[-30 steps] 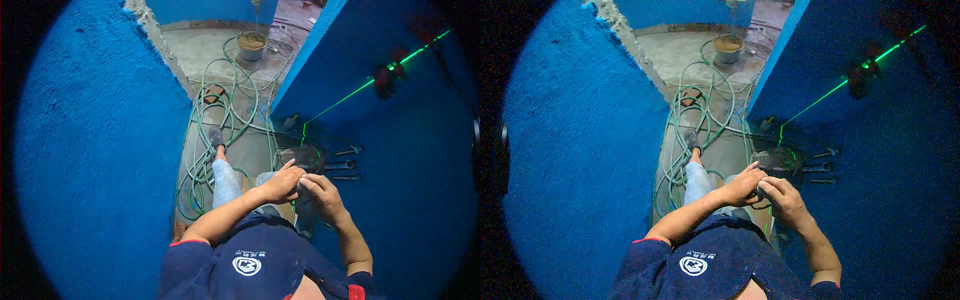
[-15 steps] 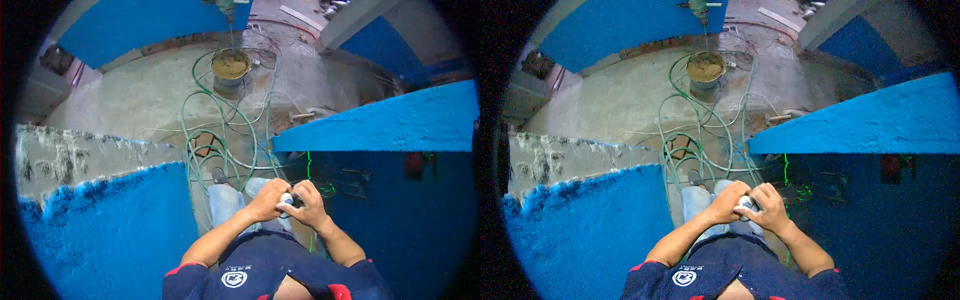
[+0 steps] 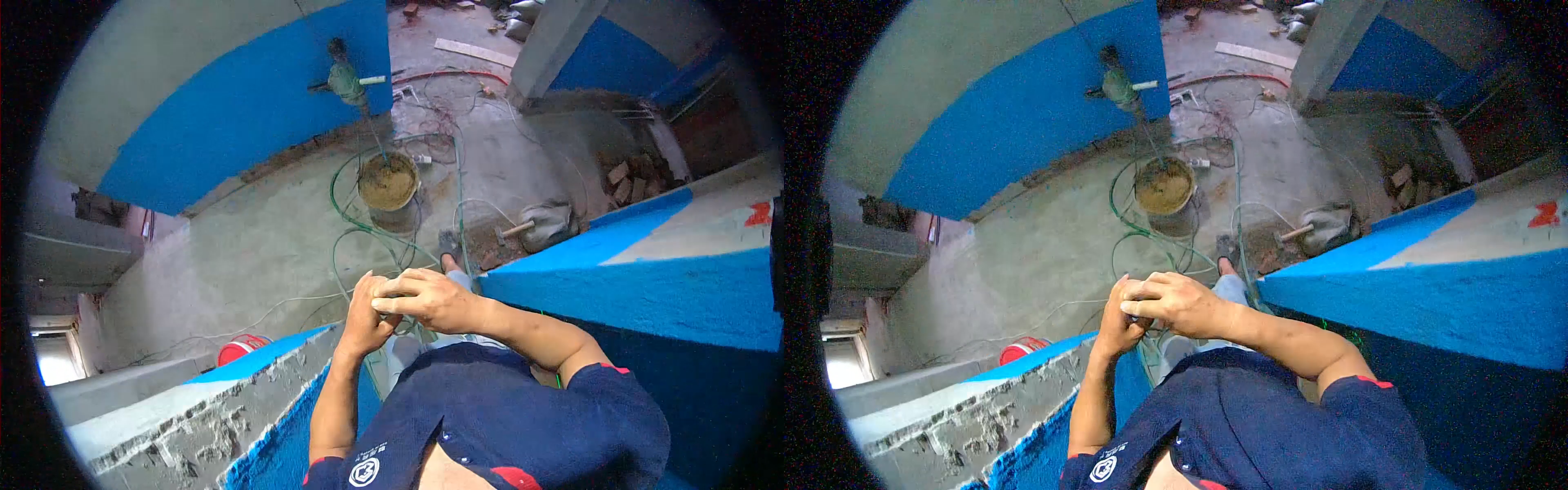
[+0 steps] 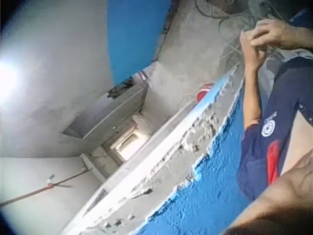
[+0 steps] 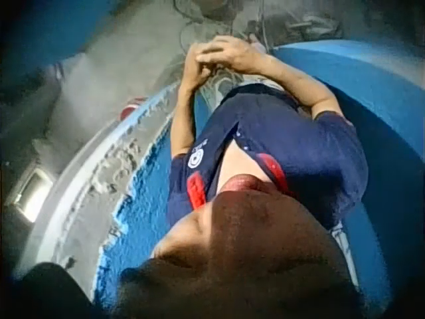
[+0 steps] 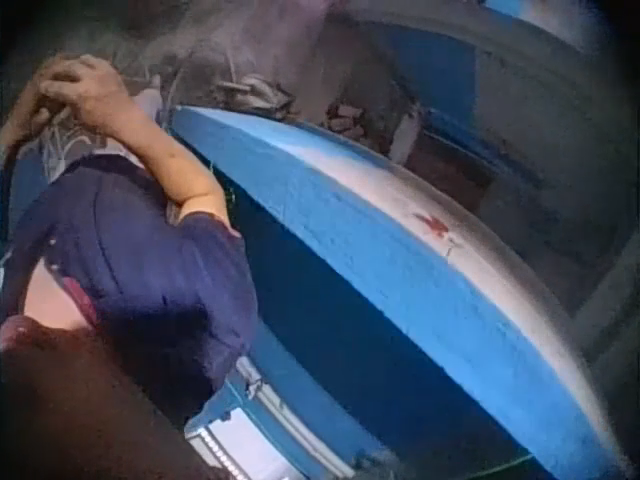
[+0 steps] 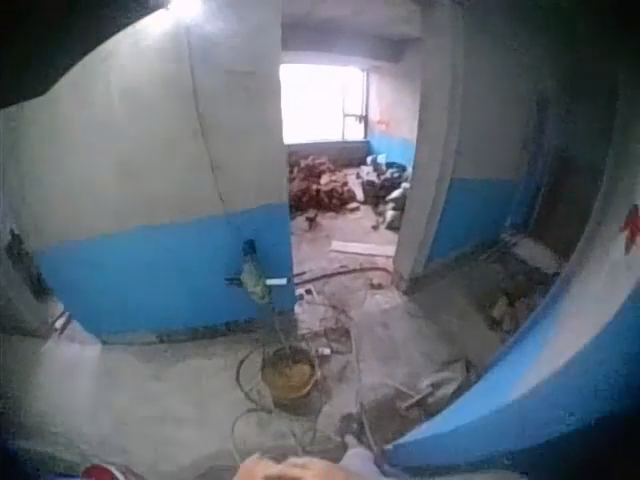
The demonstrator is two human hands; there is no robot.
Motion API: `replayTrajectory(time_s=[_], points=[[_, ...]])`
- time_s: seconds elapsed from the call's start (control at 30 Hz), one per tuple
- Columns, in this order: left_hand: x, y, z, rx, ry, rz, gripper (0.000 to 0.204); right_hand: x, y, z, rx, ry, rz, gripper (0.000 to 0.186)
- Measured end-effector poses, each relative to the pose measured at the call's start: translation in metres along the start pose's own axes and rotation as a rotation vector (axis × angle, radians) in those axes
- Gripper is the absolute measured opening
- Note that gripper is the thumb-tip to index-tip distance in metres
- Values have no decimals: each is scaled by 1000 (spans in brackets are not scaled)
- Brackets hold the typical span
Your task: The person uses a power mixer to mix a substance in a bucket, pours water from a bottle into the bucket, and then uses a glue applicator on a PVC pipe while sitting on the floor.
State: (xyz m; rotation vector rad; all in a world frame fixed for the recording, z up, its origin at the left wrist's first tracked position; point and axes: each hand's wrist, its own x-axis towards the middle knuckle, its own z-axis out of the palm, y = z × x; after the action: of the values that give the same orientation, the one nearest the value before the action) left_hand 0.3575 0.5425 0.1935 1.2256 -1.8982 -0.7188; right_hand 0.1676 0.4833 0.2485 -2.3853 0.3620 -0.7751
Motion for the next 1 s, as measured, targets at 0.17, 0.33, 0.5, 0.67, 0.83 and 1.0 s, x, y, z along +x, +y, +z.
replayTrajectory(time_s=[0.17,0.33,0.5,0.67,0.83,1.0], points=[[91,-31,18,-80,47,-217,40,30,99,-31,141,47,157,39],[198,-45,33,-205,59,-425,38,59,188,-98,254,99,308,45],[309,-47,28,-249,52,-430,39,93,244,-173,241,240,319,49],[396,-61,16,-426,-16,-311,27,115,300,-239,195,285,225,58],[462,-49,-6,-372,-89,-181,26,35,414,-221,787,616,865,66],[485,-32,-32,-511,-81,-143,30,36,442,-145,1689,363,1238,74]])
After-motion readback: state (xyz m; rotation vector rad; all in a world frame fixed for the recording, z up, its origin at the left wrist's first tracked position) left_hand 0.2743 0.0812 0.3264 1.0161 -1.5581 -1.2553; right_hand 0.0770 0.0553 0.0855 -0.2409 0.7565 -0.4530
